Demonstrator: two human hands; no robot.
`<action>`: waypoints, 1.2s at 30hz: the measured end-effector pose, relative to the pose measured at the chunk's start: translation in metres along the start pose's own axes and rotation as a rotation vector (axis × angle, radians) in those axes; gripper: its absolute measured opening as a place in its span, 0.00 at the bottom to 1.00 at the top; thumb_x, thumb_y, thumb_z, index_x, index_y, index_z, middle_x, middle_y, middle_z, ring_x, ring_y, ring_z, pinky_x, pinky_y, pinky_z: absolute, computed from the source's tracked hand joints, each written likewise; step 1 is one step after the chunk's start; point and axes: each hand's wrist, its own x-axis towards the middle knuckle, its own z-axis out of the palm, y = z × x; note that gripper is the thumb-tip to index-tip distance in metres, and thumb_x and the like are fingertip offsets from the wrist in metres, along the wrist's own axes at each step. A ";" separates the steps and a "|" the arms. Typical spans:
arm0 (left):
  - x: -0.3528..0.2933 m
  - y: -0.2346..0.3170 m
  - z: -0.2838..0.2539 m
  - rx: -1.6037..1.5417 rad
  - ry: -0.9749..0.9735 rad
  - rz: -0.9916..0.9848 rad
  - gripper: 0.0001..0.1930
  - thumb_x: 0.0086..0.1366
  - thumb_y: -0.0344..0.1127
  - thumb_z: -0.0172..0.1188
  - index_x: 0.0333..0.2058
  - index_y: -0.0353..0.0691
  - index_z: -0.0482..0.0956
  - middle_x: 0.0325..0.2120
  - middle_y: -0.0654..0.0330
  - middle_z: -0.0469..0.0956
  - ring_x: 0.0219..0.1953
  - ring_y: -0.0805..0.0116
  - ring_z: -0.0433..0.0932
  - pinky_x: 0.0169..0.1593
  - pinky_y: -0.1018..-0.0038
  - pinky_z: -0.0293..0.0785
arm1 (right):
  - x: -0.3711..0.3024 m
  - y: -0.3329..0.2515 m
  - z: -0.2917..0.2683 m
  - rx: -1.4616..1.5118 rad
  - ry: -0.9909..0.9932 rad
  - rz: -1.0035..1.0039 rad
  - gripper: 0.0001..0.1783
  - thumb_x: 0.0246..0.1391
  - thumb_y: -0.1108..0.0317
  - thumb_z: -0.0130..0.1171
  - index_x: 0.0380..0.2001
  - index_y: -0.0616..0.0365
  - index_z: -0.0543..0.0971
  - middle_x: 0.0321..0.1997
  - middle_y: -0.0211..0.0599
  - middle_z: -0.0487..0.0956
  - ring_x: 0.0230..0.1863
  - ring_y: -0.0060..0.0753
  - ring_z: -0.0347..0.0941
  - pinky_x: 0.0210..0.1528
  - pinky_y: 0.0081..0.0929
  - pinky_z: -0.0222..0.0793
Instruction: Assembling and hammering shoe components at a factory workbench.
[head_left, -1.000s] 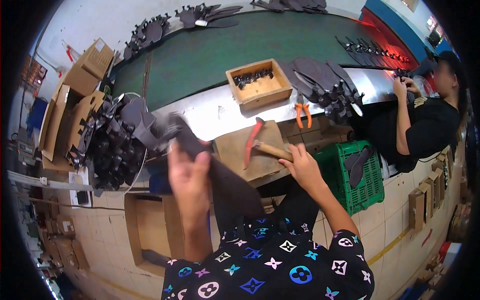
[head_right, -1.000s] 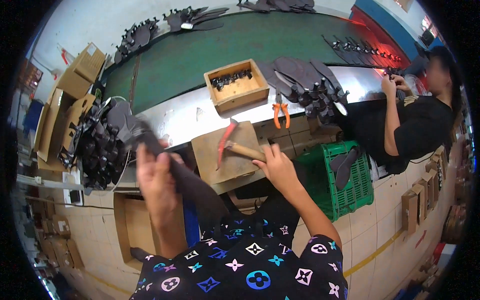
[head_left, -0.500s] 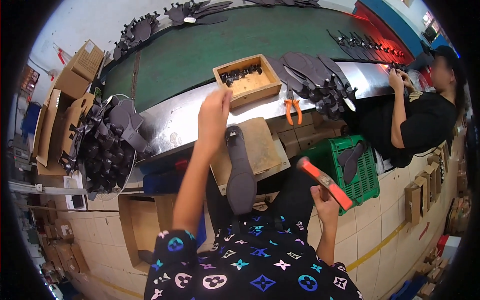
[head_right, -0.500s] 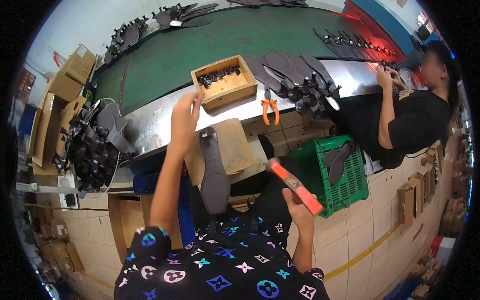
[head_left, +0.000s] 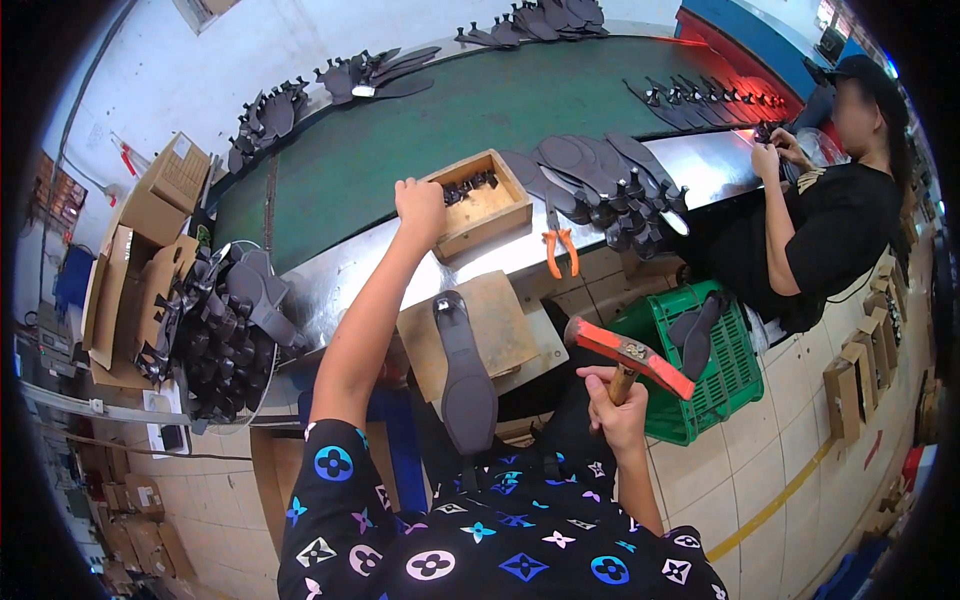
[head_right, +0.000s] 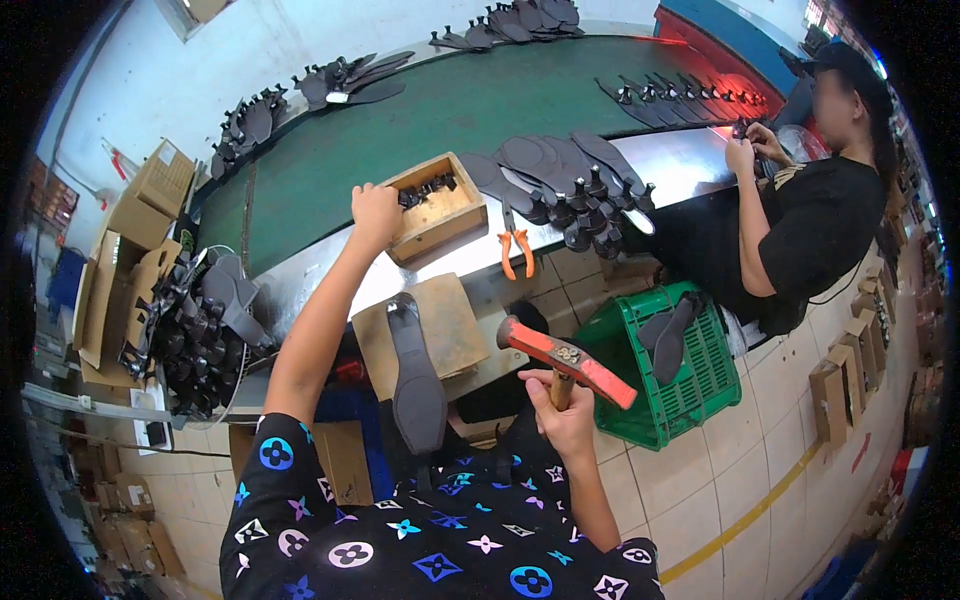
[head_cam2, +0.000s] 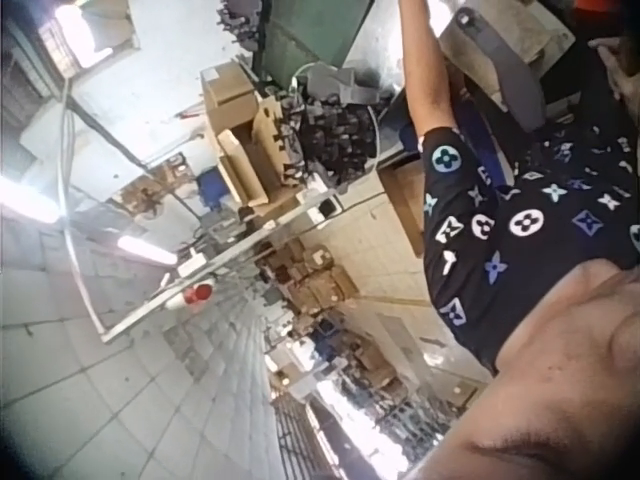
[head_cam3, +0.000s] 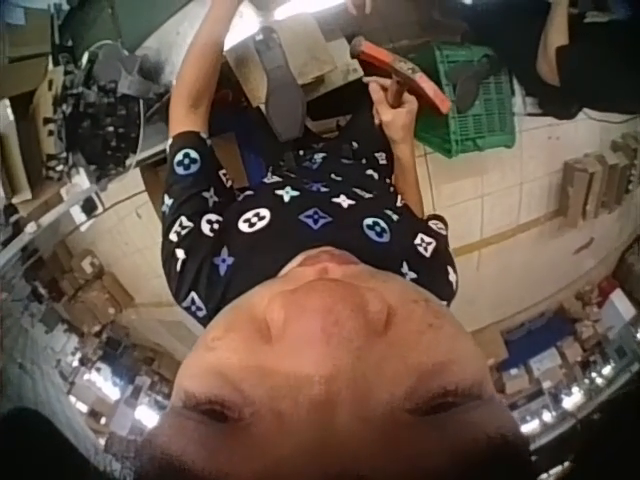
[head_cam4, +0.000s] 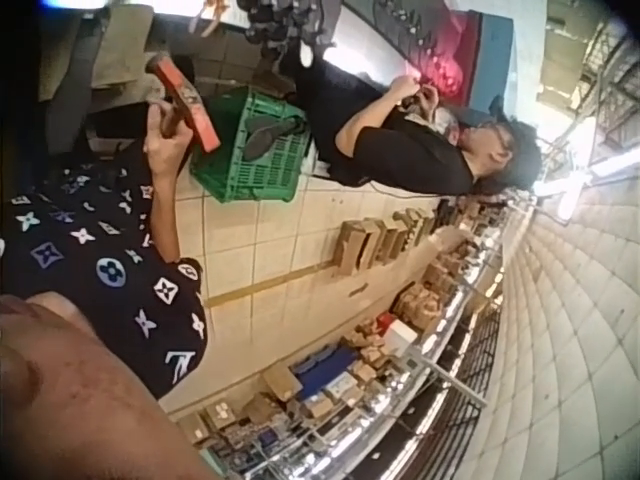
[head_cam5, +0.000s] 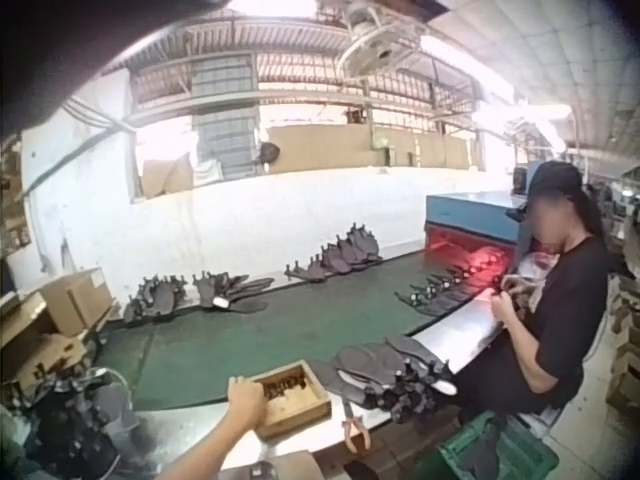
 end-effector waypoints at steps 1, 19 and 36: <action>-0.004 -0.011 0.010 0.001 0.059 -0.025 0.06 0.56 0.34 0.60 0.28 0.44 0.85 0.30 0.55 0.83 0.42 0.59 0.79 0.46 0.63 0.66 | 0.001 -0.002 0.003 0.027 -0.005 -0.046 0.11 0.62 0.66 0.60 0.38 0.66 0.81 0.15 0.23 0.70 0.12 0.13 0.62 0.14 0.15 0.53; -0.239 0.046 -0.153 -2.425 -0.171 -0.248 0.10 0.68 0.32 0.60 0.42 0.31 0.81 0.37 0.55 0.82 0.26 0.75 0.78 0.21 0.85 0.65 | 0.046 -0.084 0.065 0.203 -0.316 -0.272 0.18 0.58 0.65 0.65 0.44 0.69 0.79 0.36 0.39 0.77 0.15 0.15 0.66 0.16 0.12 0.57; -0.233 0.026 -0.070 -1.001 0.566 -0.193 0.15 0.55 0.35 0.71 0.39 0.35 0.80 0.36 0.53 0.80 0.35 0.56 0.81 0.41 0.67 0.77 | 0.057 -0.038 0.094 0.010 -0.286 -0.018 0.07 0.52 0.76 0.68 0.33 0.63 0.79 0.32 0.39 0.82 0.15 0.13 0.67 0.15 0.11 0.58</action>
